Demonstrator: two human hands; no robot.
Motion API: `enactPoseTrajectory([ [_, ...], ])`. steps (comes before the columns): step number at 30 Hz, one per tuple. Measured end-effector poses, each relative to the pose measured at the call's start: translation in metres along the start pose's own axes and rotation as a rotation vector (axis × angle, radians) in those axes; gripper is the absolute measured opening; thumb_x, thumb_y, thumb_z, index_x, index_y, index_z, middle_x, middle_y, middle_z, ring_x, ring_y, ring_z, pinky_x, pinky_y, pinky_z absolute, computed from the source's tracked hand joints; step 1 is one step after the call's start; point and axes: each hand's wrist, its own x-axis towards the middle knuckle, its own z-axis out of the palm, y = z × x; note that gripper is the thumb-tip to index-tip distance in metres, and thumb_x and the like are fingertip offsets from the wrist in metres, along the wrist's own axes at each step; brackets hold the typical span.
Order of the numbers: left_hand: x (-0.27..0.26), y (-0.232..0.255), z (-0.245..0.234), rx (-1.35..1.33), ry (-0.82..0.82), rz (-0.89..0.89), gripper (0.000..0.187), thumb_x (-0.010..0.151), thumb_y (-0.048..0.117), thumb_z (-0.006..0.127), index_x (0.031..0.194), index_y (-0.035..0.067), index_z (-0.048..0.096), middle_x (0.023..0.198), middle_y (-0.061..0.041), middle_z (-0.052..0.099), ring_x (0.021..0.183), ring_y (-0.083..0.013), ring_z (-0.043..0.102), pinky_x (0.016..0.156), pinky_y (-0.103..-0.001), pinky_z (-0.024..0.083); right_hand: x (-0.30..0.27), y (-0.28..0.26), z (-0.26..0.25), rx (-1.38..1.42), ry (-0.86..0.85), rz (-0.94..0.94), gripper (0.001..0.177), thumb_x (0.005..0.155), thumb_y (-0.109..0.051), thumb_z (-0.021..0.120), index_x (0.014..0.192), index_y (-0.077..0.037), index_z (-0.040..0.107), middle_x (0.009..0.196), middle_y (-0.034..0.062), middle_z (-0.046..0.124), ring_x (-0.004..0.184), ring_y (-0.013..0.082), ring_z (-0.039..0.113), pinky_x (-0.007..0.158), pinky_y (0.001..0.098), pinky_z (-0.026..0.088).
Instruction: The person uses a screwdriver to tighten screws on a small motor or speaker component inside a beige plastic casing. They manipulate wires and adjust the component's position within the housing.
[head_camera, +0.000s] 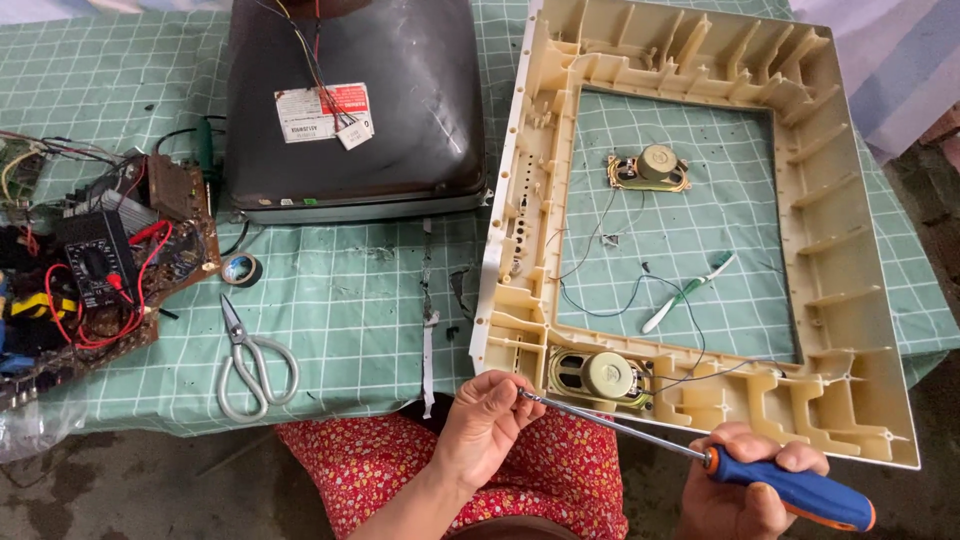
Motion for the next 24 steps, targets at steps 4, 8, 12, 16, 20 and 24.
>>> enactPoseTrajectory([
  [4, 0.000, 0.000, 0.003, -0.006, -0.022, 0.002, 0.016, 0.083, 0.008, 0.082, 0.094, -0.001, 0.077, 0.087, -0.013, 0.077, 0.072, -0.0192, 0.072, 0.083, -0.039, 0.064, 0.000, -0.001, 0.002, -0.049, 0.026, 0.018, 0.037, 0.093, -0.033, 0.067, 0.120, -0.021, 0.046, 0.094, 0.0053, 0.069, 0.085, 0.0264, 0.065, 0.095, 0.0358, 0.050],
  [8, 0.001, -0.003, 0.002, 0.007, -0.008, 0.008, 0.016, 0.082, 0.007, 0.082, 0.095, -0.001, 0.077, 0.087, -0.015, 0.077, 0.074, -0.0221, 0.072, 0.080, -0.037, 0.064, 0.001, 0.000, -0.003, -0.030, 0.020, 0.015, 0.037, 0.093, -0.032, 0.070, 0.121, -0.021, 0.047, 0.095, 0.0062, 0.070, 0.086, 0.0269, 0.066, 0.090, 0.0351, 0.052],
  [12, 0.003, -0.009, -0.008, 0.069, 0.027, 0.021, 0.019, 0.080, 0.011, 0.084, 0.095, 0.000, 0.079, 0.087, -0.017, 0.077, 0.079, -0.0298, 0.073, 0.076, -0.033, 0.060, 0.006, -0.009, 0.016, 0.044, 0.059, 0.075, 0.033, 0.094, -0.032, 0.073, 0.119, -0.020, 0.054, 0.095, 0.0041, 0.068, 0.083, 0.0208, 0.063, 0.099, 0.0316, 0.050],
  [16, 0.001, -0.006, 0.000, 0.121, -0.043, 0.086, 0.014, 0.082, 0.009, 0.084, 0.094, 0.004, 0.081, 0.092, -0.014, 0.077, 0.086, -0.0254, 0.070, 0.081, -0.038, 0.062, 0.006, -0.019, 0.037, 0.072, 0.226, 0.187, 0.043, 0.086, -0.031, 0.078, 0.120, -0.024, 0.051, 0.114, -0.0113, 0.049, 0.098, 0.0082, 0.054, 0.104, 0.0271, 0.045],
  [20, 0.001, -0.010, 0.000, 0.230, -0.060, 0.178, 0.015, 0.081, 0.012, 0.085, 0.094, 0.005, 0.081, 0.091, -0.012, 0.078, 0.085, -0.0222, 0.070, 0.079, -0.035, 0.060, 0.011, -0.021, 0.032, 0.131, 0.189, 0.313, 0.049, 0.086, -0.027, 0.088, 0.120, -0.019, 0.053, 0.098, 0.0058, 0.066, 0.099, 0.0227, 0.066, 0.064, 0.0175, 0.060],
  [24, 0.006, -0.015, 0.000, 0.251, -0.117, 0.253, 0.012, 0.086, 0.006, 0.082, 0.098, 0.003, 0.080, 0.089, -0.013, 0.078, 0.081, -0.0214, 0.069, 0.075, -0.031, 0.059, 0.009, -0.017, 0.026, -0.017, 0.176, 0.153, 0.045, 0.087, -0.033, 0.082, 0.115, -0.019, 0.048, 0.093, 0.0030, 0.061, 0.089, 0.0163, 0.059, 0.099, 0.0318, 0.051],
])
